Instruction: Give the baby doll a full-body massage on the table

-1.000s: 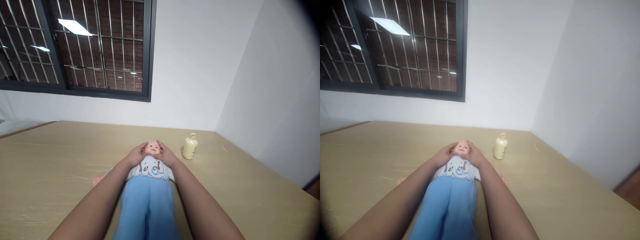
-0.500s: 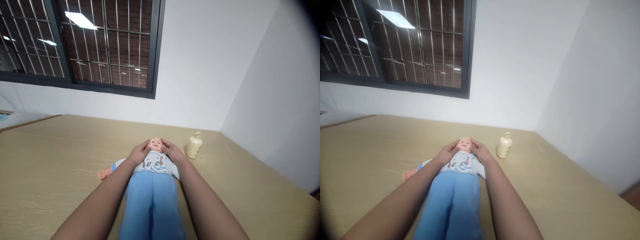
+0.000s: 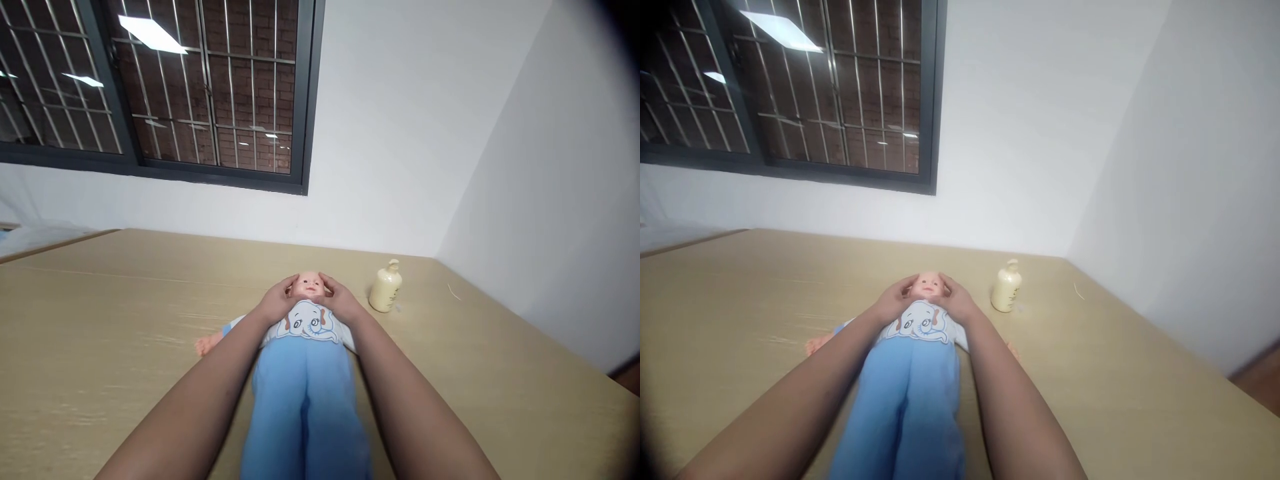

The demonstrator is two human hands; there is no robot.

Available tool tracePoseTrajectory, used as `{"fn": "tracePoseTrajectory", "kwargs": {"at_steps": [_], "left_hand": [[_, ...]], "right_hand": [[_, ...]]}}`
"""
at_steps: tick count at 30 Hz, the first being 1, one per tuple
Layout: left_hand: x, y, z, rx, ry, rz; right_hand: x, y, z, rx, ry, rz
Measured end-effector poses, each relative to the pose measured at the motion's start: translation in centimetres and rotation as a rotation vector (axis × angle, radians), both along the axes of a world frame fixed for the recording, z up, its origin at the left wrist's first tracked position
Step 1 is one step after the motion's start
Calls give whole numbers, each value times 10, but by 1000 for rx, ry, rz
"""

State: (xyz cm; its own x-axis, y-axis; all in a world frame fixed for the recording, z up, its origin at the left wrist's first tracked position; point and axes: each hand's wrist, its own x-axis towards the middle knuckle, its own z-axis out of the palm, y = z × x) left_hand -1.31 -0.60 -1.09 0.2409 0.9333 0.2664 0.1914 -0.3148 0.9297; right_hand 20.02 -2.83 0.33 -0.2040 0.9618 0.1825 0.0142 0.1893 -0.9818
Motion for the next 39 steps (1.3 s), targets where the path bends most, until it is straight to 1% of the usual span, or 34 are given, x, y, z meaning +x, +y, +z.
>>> {"fn": "tracePoseTrajectory", "kwargs": {"at_steps": [2, 4, 6, 9, 12, 15, 18, 20, 23, 25, 28, 30, 32, 34, 37, 39], "left_hand": [[-2, 0, 0, -4, -26, -23], [-3, 0, 0, -16, -75, -99], [-4, 1, 0, -25, -121, -159], [-5, 3, -1, -62, -185, -130], [-4, 4, -1, -105, -152, -103], [-1, 3, 0, -80, -67, -77], [1, 3, 0, -41, -42, -47], [1, 4, -1, -39, -34, -55], [0, 5, -2, -67, -54, -91], [-3, 5, -2, -104, -110, -128], [-7, 6, -3, -200, -287, -214], [-9, 6, -3, -261, -410, -252], [-9, 7, -3, -280, -460, -253], [-7, 7, -2, -247, -401, -217], [-1, 5, -2, -149, -196, -113], [1, 4, -2, -121, -102, -58]], "right_hand": [[4, -1, 2, -25, 51, 74], [6, -1, 2, -50, 117, 158], [8, 1, 2, -65, 174, 203], [7, 5, -2, -70, 188, 142], [3, 6, -5, -55, 107, 86], [-3, 5, -7, -49, 20, 22], [-6, 6, -7, -43, -24, -33], [-5, 6, -6, -28, -19, -28], [0, 4, -3, -7, 27, 57], [4, 2, 0, -19, 61, 131], [7, -1, 3, -35, 113, 204], [7, 0, 3, -31, 146, 216], [6, 2, 1, -29, 163, 190], [4, 4, -3, -35, 134, 144], [2, 7, -7, -50, 33, 91], [1, 7, -8, -49, -3, 85]]}}
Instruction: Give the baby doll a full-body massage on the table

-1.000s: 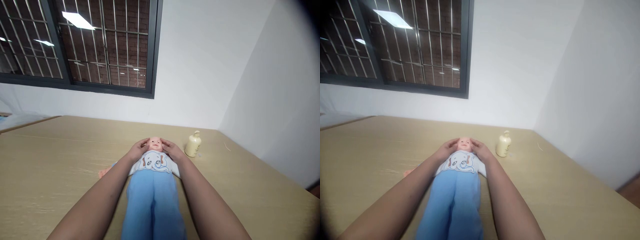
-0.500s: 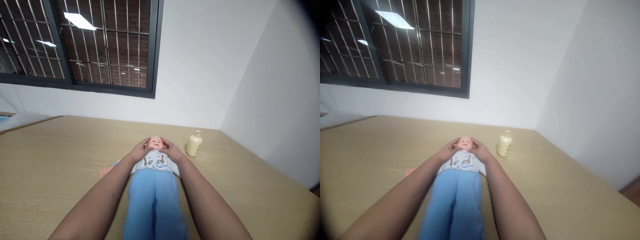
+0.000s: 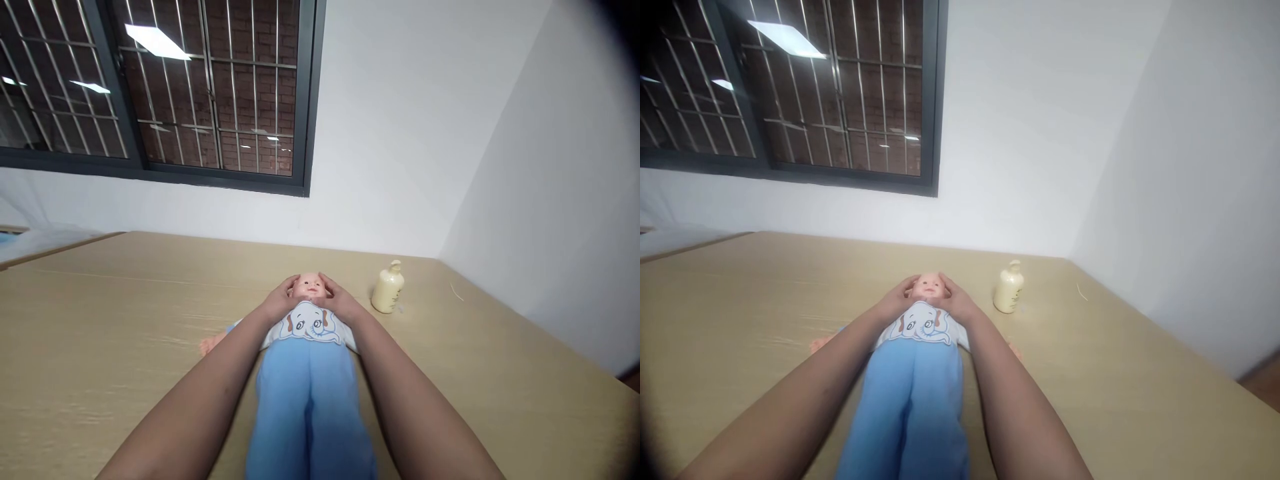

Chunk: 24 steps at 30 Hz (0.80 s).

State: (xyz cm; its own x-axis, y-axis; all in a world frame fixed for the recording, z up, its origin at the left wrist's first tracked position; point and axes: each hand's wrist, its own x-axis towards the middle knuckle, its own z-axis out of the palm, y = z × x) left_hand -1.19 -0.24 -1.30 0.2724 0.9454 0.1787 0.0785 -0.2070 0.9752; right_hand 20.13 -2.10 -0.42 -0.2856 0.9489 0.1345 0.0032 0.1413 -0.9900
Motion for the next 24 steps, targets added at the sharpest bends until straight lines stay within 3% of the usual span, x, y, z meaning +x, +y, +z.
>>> {"fn": "tracePoseTrajectory", "kwargs": {"at_steps": [8, 13, 17, 24], "left_hand": [[-5, 4, -4, 46, -7, -37], [-7, 4, -4, -81, -195, -151], [-5, 4, -1, -165, -297, -127], [-2, -1, 2, -8, 17, 14]], "right_hand": [[3, 1, 2, -2, -34, 22], [8, 5, 1, -23, 56, 105], [8, 6, 1, -84, 179, 99], [-1, -2, 4, 5, 46, 3]]}}
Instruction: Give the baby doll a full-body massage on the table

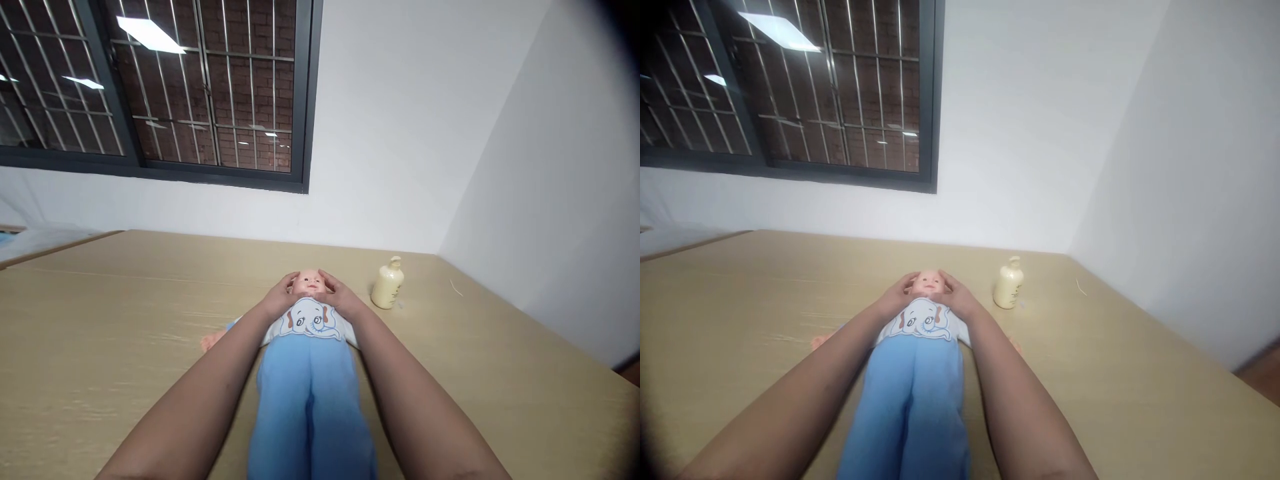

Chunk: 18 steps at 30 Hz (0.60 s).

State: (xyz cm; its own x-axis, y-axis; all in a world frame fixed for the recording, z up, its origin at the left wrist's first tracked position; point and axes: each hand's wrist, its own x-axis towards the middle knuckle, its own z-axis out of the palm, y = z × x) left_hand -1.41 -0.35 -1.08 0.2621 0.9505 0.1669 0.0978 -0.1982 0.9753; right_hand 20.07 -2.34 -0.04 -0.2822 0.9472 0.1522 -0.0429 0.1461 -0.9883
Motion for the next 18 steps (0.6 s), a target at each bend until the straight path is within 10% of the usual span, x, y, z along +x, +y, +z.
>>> {"fn": "tracePoseTrajectory", "kwargs": {"at_steps": [18], "left_hand": [[-1, 1, -1, -89, -181, -51]], "right_hand": [[3, 3, 0, 16, 42, -38]]}}
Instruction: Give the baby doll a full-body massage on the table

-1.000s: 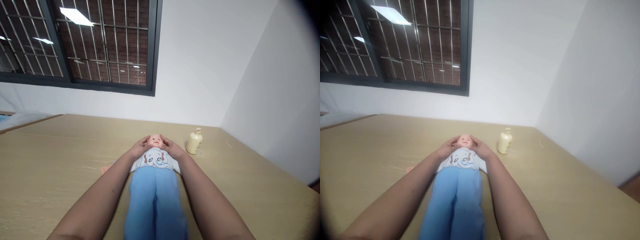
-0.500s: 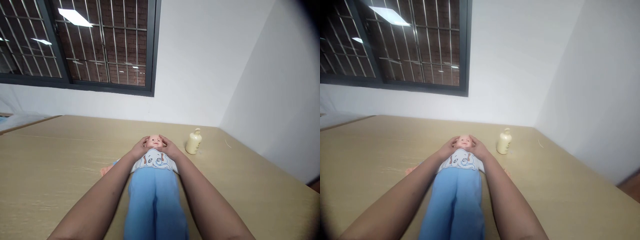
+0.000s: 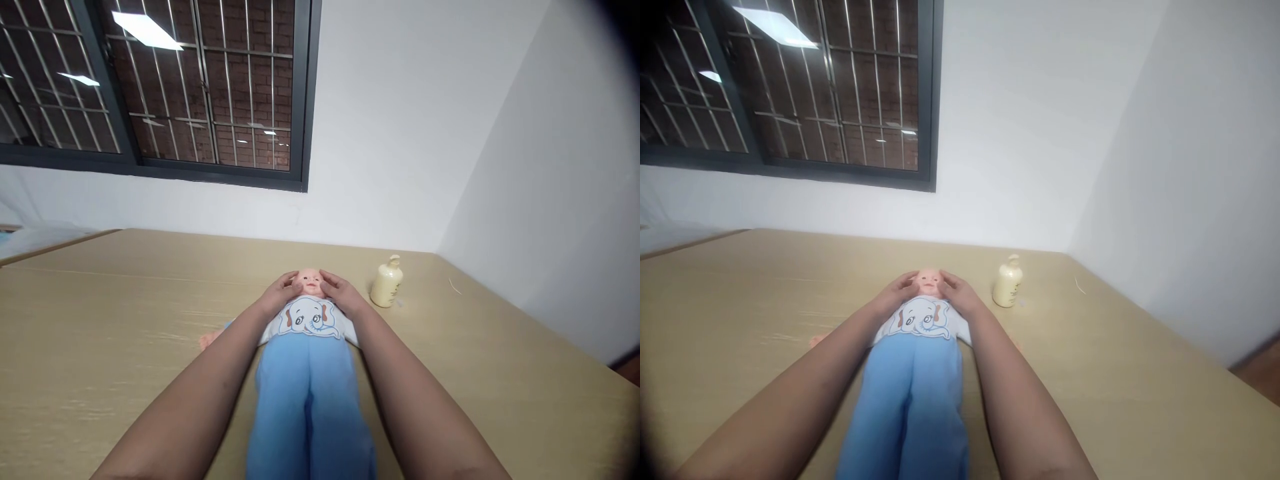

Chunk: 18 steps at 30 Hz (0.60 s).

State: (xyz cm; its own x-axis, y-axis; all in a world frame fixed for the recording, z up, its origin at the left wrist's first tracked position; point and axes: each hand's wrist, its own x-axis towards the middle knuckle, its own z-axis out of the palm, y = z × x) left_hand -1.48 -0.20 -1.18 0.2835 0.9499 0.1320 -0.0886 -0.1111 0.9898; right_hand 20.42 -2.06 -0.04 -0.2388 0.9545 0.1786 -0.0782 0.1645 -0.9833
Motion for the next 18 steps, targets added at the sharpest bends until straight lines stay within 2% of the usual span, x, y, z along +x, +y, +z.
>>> {"fn": "tracePoseTrajectory", "kwargs": {"at_steps": [4, 8, 10, 14, 18], "left_hand": [[2, -4, 3, 107, 219, 48], [2, -4, 3, 164, 273, 62], [1, -3, 1, 167, 250, 48], [-3, -1, -1, 66, 136, -3], [-3, 0, -2, -13, -30, -76]], "right_hand": [[-7, -5, 4, 30, -102, -23], [-7, -6, 5, 26, -102, -6], [-4, -4, 4, 25, -95, -5], [4, -2, 2, 35, -63, 56], [5, -1, 3, -66, 55, 117]]}}
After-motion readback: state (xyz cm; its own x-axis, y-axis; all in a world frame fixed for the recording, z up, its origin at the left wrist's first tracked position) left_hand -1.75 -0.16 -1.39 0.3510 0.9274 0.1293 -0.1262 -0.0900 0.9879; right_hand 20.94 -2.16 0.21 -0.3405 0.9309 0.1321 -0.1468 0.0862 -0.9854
